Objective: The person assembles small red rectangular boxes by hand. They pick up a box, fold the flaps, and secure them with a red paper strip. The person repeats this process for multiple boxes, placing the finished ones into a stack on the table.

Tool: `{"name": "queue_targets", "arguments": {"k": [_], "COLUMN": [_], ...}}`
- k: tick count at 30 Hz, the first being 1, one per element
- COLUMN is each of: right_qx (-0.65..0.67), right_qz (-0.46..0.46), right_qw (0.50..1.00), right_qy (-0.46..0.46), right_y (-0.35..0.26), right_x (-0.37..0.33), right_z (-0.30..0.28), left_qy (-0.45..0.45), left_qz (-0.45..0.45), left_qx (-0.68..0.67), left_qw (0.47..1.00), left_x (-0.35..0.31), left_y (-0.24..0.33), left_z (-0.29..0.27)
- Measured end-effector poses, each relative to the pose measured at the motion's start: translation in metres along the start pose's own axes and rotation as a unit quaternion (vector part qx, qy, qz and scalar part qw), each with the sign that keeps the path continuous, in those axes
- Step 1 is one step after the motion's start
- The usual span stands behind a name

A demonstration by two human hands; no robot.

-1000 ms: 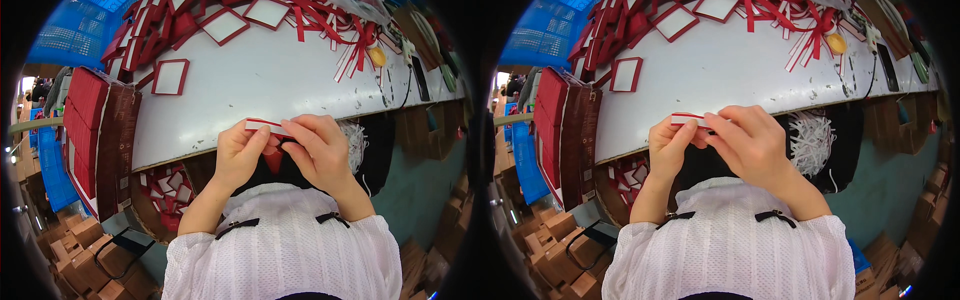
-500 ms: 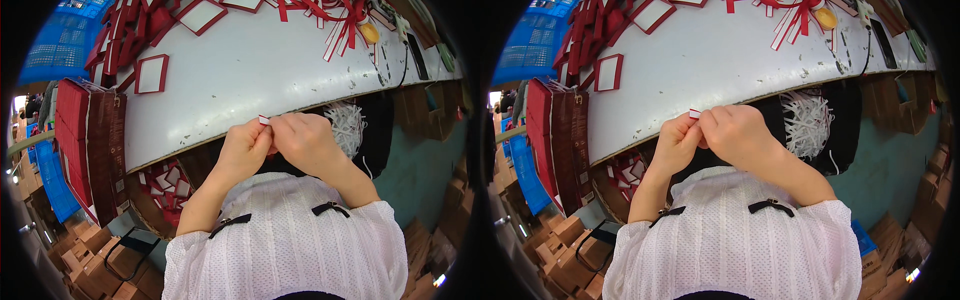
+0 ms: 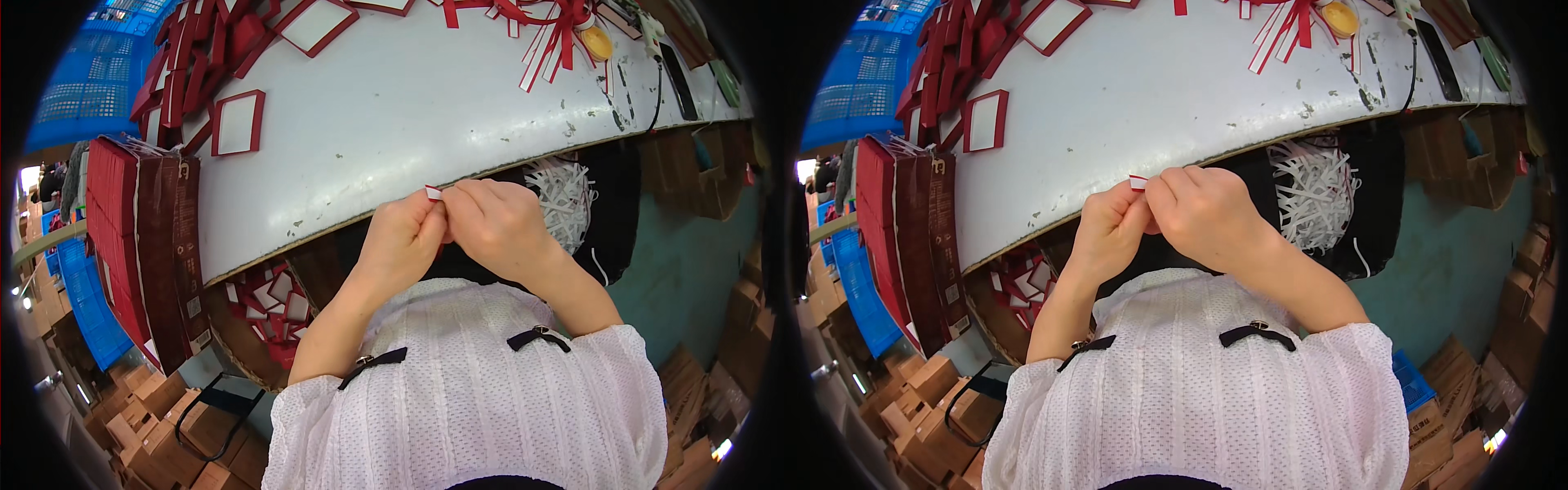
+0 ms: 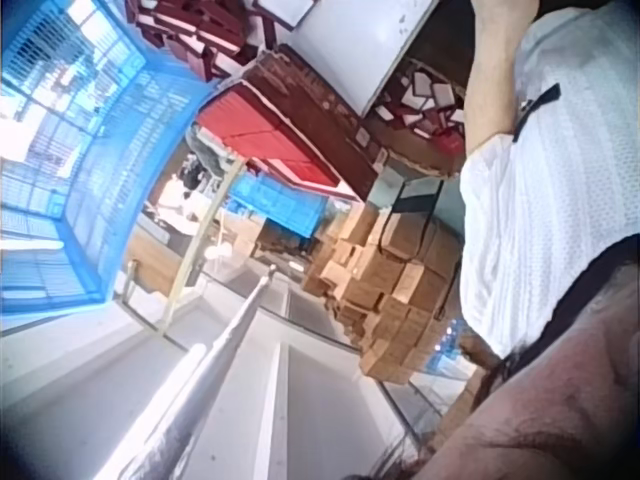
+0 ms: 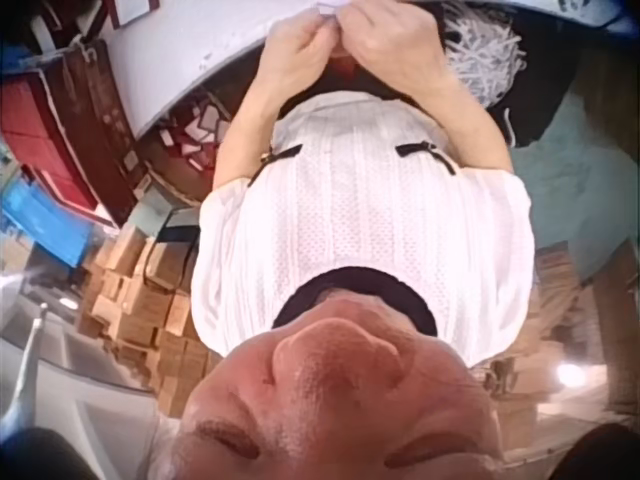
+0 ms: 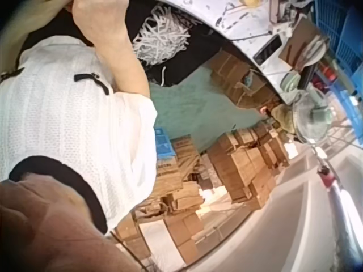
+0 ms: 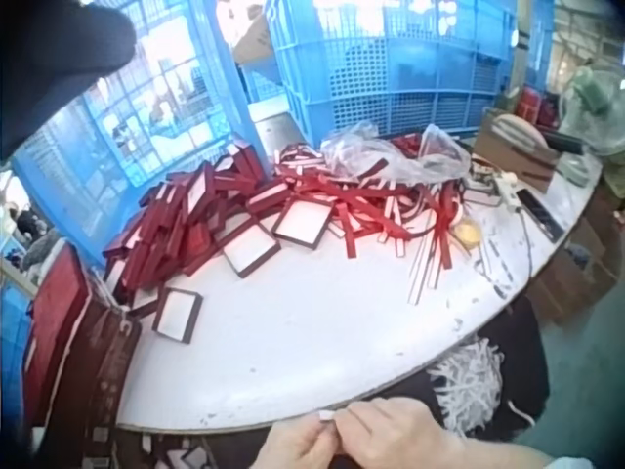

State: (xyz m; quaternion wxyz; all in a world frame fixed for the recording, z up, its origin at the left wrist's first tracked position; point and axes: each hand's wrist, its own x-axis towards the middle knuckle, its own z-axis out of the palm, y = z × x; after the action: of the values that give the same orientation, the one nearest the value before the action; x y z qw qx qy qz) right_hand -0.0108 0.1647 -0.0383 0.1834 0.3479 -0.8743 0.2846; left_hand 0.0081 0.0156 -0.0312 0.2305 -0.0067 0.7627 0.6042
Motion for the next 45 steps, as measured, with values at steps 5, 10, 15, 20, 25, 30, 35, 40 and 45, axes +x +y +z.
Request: {"name": "queue_targets", "arguments": {"k": [5, 10, 15, 20, 25, 30, 35, 40, 45], "right_qx": [0.064, 0.716, 0.544, 0.396, 0.151, 0.139, 0.034, 0.203, 0.549], "right_qz": [0.089, 0.467, 0.591, 0.639, 0.656, 0.414, 0.034, 0.162, 0.116], "right_qw": [0.99, 0.429, 0.373, 0.402, 0.603, 0.849, 0.998, 0.962, 0.809], "right_qy": [0.086, 0.292, 0.465, 0.523, 0.428, 0.297, 0.043, 0.079, 0.175], "right_y": [0.015, 0.057, 0.157, 0.231, 0.25, 0.092, -0.019, -0.009, 0.011], "right_x": [-0.01, -0.071, -0.17, -0.249, -0.273, -0.102, -0.007, -0.001, 0.009], "right_z": [0.004, -0.012, -0.004, 0.003, 0.004, -0.015, -0.025, -0.039, -0.08], "left_qy": [0.036, 0.145, 0.266, 0.408, 0.405, 0.223, 0.008, -0.03, 0.476], "left_qz": [0.021, 0.053, 0.089, 0.103, 0.104, 0.018, 0.075, 0.21, 0.189], "left_qx": [-0.014, -0.263, -0.468, -0.532, -0.497, -0.287, -0.294, -0.099, 0.487], "left_qw": [0.999, 0.952, 0.838, 0.734, 0.76, 0.932, 0.953, 0.972, 0.708], "left_x": [0.001, -0.011, -0.04, -0.062, -0.067, -0.052, -0.029, -0.017, 0.037], "left_y": [-0.004, -0.044, -0.091, -0.09, -0.065, -0.022, 0.006, 0.019, -0.047], "left_z": [0.005, 0.0, -0.039, -0.089, -0.09, -0.039, -0.013, -0.058, -0.172]}}
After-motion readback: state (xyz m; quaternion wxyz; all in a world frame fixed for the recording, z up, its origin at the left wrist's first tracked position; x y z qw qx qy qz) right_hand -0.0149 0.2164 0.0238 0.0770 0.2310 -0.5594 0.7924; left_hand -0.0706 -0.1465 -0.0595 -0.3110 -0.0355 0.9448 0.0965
